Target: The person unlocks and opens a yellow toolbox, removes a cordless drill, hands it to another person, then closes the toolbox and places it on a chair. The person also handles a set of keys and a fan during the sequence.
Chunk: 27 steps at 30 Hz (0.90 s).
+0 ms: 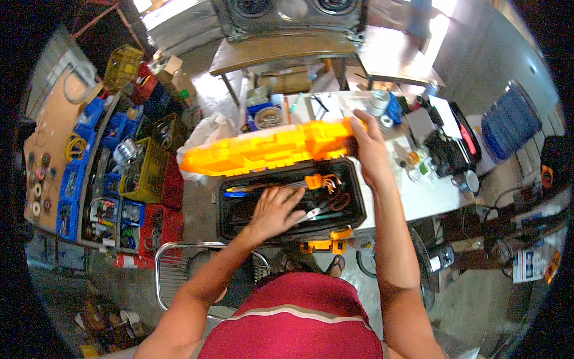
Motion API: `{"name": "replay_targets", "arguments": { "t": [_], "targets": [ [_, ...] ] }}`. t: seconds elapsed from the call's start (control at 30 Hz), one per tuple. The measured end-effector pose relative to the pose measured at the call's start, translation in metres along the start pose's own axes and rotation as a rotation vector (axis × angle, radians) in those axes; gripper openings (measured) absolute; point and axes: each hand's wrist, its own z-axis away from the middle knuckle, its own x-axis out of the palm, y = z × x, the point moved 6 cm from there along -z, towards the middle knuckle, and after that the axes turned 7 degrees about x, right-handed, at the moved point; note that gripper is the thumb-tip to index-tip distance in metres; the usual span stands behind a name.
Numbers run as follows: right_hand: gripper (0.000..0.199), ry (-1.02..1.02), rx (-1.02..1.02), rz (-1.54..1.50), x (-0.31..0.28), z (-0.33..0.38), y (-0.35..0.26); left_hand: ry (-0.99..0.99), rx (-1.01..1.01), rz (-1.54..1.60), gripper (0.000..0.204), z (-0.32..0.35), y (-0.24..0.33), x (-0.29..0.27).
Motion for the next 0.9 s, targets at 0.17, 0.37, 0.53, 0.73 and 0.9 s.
{"name": "replay_targets", "arguments": {
  "t": [0.17,0.37,0.53,0.73,0.9],
  "targets": [
    [0.046,-0.127,0.195,0.539,-0.087,0.086,-0.015,0.221,0.22,0.058,0.029,0.108,0.07,-0.095],
    [0.028,0.467,-0.052,0.608,-0.15,0.108,0.026,0.387,-0.302,-0.05,0.027,0.185,0.044,-0.149],
    [0.044,0.18,-0.413,1.05,-0.052,0.115,0.056,0.261,-0.537,-0.243,0.063,0.146,-0.029,-0.099],
    [0.05,0.191,-0.48,1.05,-0.05,0.114,0.112,0.407,-0.685,-0.08,0.073,0.164,-0.044,-0.05],
    [0.046,0.438,0.151,0.181,-0.135,0.132,0.188,0.867,-1.294,1.215,0.076,0.228,-0.032,0.001]
  ]
}}
